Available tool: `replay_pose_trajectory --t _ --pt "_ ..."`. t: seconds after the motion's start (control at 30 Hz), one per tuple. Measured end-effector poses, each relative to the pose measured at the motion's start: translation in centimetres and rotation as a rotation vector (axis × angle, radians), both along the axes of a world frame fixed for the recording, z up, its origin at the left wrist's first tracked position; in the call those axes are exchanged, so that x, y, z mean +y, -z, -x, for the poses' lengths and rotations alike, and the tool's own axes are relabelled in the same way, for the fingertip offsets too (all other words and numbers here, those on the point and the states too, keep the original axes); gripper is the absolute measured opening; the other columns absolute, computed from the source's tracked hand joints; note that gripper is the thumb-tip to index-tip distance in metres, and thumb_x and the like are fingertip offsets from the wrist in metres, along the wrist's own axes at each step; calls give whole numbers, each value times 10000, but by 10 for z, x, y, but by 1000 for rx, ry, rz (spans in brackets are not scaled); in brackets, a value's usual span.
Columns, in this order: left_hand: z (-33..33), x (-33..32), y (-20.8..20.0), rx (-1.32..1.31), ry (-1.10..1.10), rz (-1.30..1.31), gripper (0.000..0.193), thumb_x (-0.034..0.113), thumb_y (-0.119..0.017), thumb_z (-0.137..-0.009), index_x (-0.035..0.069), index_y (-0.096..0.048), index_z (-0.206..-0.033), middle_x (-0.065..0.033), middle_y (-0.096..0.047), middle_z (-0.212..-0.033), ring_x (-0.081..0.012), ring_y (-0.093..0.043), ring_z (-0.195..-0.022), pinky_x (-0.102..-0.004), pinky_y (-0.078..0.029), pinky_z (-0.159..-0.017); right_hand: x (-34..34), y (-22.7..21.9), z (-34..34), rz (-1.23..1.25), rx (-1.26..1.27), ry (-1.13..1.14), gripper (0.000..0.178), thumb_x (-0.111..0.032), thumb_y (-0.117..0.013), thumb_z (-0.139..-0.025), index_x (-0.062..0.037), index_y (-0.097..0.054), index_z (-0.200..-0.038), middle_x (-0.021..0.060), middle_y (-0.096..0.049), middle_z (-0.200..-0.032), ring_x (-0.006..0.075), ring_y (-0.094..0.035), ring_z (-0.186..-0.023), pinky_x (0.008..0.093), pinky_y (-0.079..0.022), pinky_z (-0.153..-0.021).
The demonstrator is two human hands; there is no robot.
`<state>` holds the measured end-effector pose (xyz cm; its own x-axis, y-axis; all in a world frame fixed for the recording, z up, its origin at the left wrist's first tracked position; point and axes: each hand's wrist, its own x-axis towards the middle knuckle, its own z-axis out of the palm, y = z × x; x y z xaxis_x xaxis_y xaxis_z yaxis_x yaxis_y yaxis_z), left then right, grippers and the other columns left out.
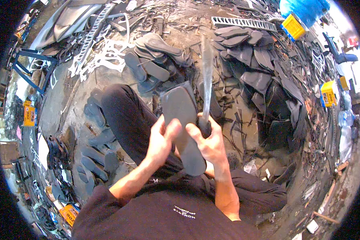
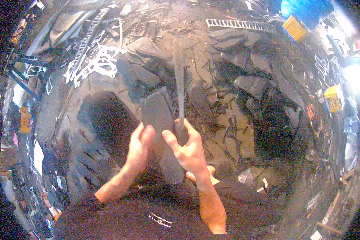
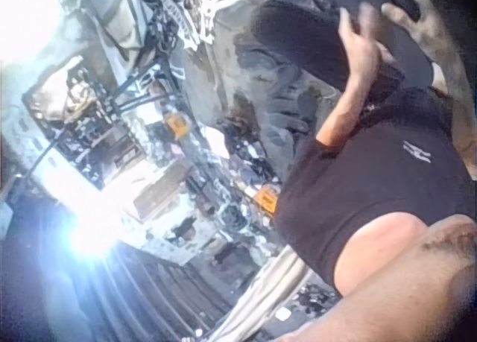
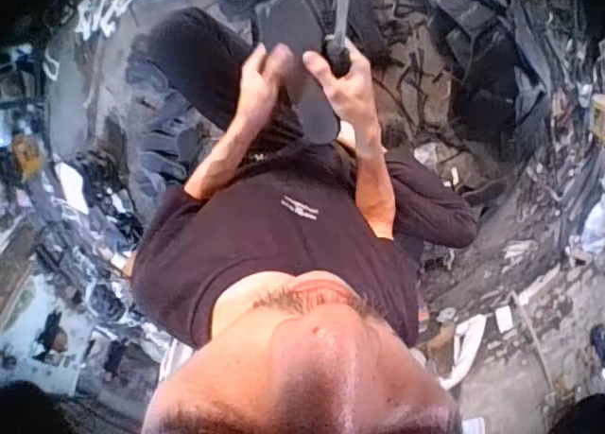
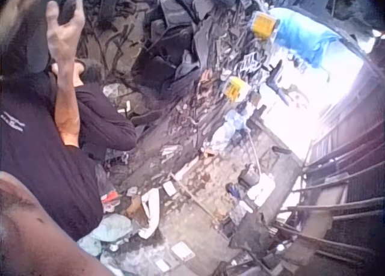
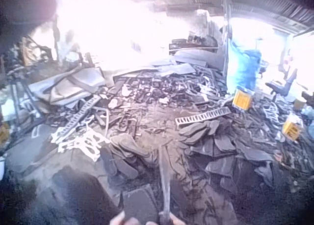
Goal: The person sits on the floor and uses a knife to trim the edges of black rubber shoe insoles. They pick up insoles one at a time, cut along the perimeter, and place the trimmed pieces aside.
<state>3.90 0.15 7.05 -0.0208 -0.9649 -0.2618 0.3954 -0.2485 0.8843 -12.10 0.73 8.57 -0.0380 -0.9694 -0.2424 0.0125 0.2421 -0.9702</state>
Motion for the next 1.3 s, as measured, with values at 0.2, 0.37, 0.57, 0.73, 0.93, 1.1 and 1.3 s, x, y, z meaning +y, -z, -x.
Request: replay_pose_trajectory --t 0.2,0.37,0.57,0.73,0.93,1.1,1.3 --pt "4 -48 -26 -15 -20 -258 379 426 -720 -1037 76 -747 -1178 -7 -751 -998 -90 -664 -849 -280 -541 -777 65 6 4 78 253 33 441 -453 -509 -1122 -33 -643 -1127 53 -634 -730 166 -631 -628 365 -492 -572" --pt "5 -49 -52 -90 100 -320 454 514 -719 -1013 83 -742 -1155 12 -727 -955 -89 -630 -782 -283 -524 -728 104 50 3 338 679 163 564 -573 -408 -1125 -49 -588 -1016 34 -455 -609 111 -553 -548 318 -417 -499" --pt "9 -17 -45 -132 345 -141 380 295 -846 -948 29 -733 -1196 -11 -756 -1019 -70 -669 -879 -282 -567 -807 47 -1 19 117 493 133 419 -446 -484 -1126 -52 -604 -1048 167 -572 -735 316 -580 -615 439 -444 -606" --pt "-37 -53 -51 -258 581 -27 408 299 -883 -906 20 -764 -1179 -11 -776 -985 -81 -701 -839 -274 -585 -761 34 -36 45 27 230 -98 560 -549 -417 -1141 -59 -622 -962 -63 -427 -624 30 -371 -559 259 -290 -522" --pt "-52 -66 -55 -329 679 58 420 309 -903 -887 29 -769 -1172 -8 -778 -988 -69 -684 -867 -268 -569 -789 63 -46 53 -13 345 -186 605 -573 -417 -1134 -28 -615 -961 -43 -425 -599 52 -370 -558 278 -305 -522" --pt "-45 -66 -63 -307 703 67 430 306 -904 -886 24 -763 -1178 -3 -777 -998 -64 -678 -882 -271 -571 -810 65 -52 57 6 335 -141 615 -587 -439 -1123 -20 -618 -969 -41 -414 -597 54 -372 -562 276 -319 -528" --pt "-48 -69 -67 -329 717 118 412 305 -897 -892 15 -761 -1150 -9 -776 -965 -63 -678 -889 -273 -572 -816 62 -52 69 -83 369 -213 480 -478 -623 -1076 -7 -611 -988 129 -638 -705 140 -617 -676 370 -507 -637"
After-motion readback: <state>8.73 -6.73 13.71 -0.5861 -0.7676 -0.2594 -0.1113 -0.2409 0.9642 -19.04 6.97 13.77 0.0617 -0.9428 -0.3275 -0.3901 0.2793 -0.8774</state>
